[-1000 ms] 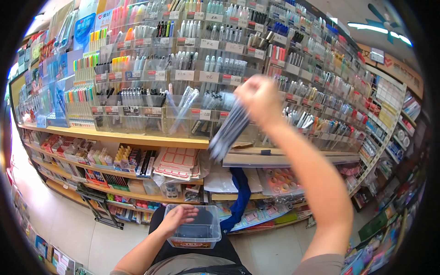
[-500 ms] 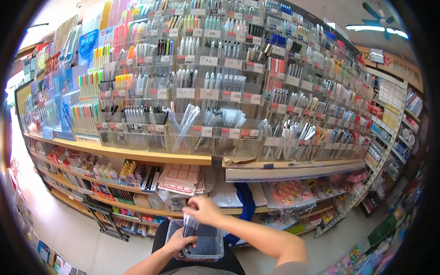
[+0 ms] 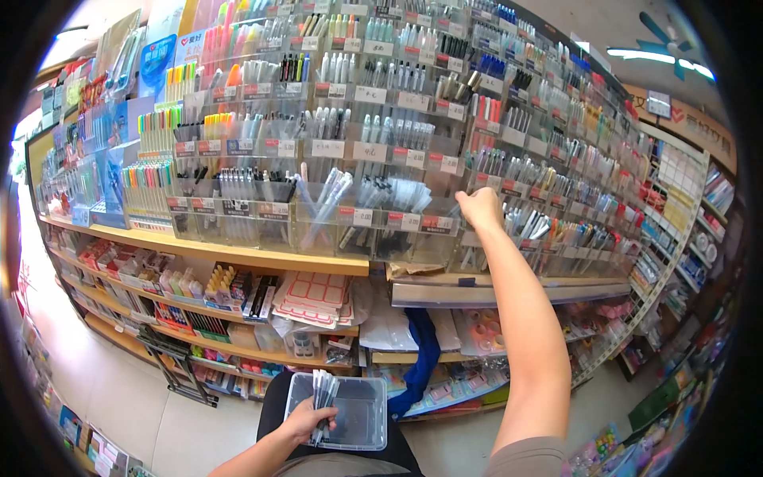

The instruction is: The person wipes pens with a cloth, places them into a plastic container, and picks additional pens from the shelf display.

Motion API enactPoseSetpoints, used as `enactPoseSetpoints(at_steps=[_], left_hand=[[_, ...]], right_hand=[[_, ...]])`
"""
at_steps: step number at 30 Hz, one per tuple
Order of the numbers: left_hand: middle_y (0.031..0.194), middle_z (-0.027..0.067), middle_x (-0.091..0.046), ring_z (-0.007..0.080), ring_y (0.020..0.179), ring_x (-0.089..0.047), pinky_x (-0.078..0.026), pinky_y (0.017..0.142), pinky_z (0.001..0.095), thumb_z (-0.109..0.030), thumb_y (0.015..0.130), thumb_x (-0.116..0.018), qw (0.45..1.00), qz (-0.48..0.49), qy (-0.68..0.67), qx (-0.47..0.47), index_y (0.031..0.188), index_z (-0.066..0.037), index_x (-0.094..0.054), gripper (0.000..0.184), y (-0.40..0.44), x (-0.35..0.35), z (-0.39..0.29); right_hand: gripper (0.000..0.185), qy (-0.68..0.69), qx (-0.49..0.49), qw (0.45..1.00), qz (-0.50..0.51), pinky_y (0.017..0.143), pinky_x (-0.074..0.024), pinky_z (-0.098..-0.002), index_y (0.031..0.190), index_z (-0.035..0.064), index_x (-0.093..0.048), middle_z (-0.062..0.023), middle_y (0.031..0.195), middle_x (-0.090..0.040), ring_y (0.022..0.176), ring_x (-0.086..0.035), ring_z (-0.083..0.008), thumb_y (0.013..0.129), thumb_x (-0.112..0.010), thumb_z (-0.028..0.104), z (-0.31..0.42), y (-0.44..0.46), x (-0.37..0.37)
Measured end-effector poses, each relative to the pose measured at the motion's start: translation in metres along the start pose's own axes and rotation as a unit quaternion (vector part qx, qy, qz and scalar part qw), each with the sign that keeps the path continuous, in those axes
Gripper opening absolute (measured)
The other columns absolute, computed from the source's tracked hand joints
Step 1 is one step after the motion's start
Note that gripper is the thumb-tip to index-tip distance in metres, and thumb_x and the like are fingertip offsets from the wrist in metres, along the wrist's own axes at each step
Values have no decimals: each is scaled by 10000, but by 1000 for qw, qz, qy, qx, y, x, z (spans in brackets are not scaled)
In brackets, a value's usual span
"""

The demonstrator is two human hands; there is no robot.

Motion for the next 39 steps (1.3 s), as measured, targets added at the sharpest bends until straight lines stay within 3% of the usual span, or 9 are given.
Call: enactPoseSetpoints(at_steps=[5, 9, 12, 15, 19, 23, 24, 34, 39], left_hand=[[718, 65, -546, 151, 586, -557, -464, 542, 269, -39, 793, -598, 1000, 2, -2, -1, 891, 6, -496, 148, -5, 3, -2], [697, 56, -537, 146, 579, -554, -458, 546, 267, -40, 792, -596, 1000, -2, -17, -3, 871, -13, -488, 137, -5, 5, 0], [682, 54, -533, 148, 570, -551, -454, 538, 264, -45, 787, -603, 999, 12, -34, 3, 853, -19, -482, 141, -5, 3, 2], [671, 58, -535, 153, 572, -556, -455, 528, 264, -50, 780, -612, 999, 12, -44, 3, 802, -19, -496, 122, -5, 2, 1], [749, 98, -589, 182, 650, -602, -488, 572, 272, -80, 801, -597, 999, 16, -49, -10, 792, 20, -552, 111, -6, 5, 4], [938, 174, -618, 250, 846, -632, -530, 688, 309, -88, 841, -546, 994, 36, -100, -26, 952, 84, -563, 205, -22, -9, -10], [899, 169, -622, 245, 807, -636, -530, 685, 308, -76, 838, -544, 993, 19, -112, -32, 950, 89, -557, 200, -23, -9, -10], [720, 104, -614, 157, 591, -579, -467, 546, 251, -39, 793, -595, 994, -84, -56, -28, 799, 24, -560, 73, -14, 6, -3], [705, 100, -609, 150, 583, -576, -465, 549, 253, -29, 778, -604, 994, -80, -69, -42, 815, 4, -543, 78, -18, 0, -5]], right_hand=[[283, 31, 25, 999, -35, 667, -481, -388, 644, 19, -647, -201, 678, -618, 690, -623, -335, 673, -587, 294, 10, 9, 5], [306, 88, 130, 963, -220, 588, -442, -402, 727, 33, -604, -181, 689, -606, 686, -597, -353, 793, -536, 324, 28, -2, 52], [301, 203, 221, 917, -262, 481, -355, -343, 719, 14, -519, -65, 554, -498, 476, -451, -200, 891, -483, 258, 36, -24, 84], [271, 333, 164, 920, -125, 455, -285, -209, 712, 63, -505, 37, 575, -425, 505, -361, -41, 917, -453, 233, 36, -68, 74], [149, 347, 235, 899, 125, 623, -409, -262, 752, 45, -523, -19, 665, -502, 642, -463, -101, 861, -523, 148, 44, -174, 1], [169, 337, 156, 863, 342, 542, -387, -242, 765, 37, -534, 25, 652, -487, 601, -439, -67, 867, -539, 172, 7, -295, -123], [216, 356, 92, 848, 382, 548, -408, -286, 765, 0, -532, -64, 631, -548, 591, -491, -115, 863, -536, 192, -3, -315, -149], [163, 475, -56, 850, 221, 556, -418, -233, 861, 11, -588, -17, 654, -571, 600, -516, -78, 857, -553, 171, -49, -289, -180], [393, 72, 22, 993, 92, 796, -426, -407, 1011, 39, -544, -141, 949, -568, 935, -528, -297, 715, -672, 264, -143, -222, -190]])
Point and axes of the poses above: each hand's wrist, its own y-axis towards the middle knuckle, its own x-axis out of the back of the hand, z = x × y, the point moved 5 cm from there along y, towards the middle knuckle
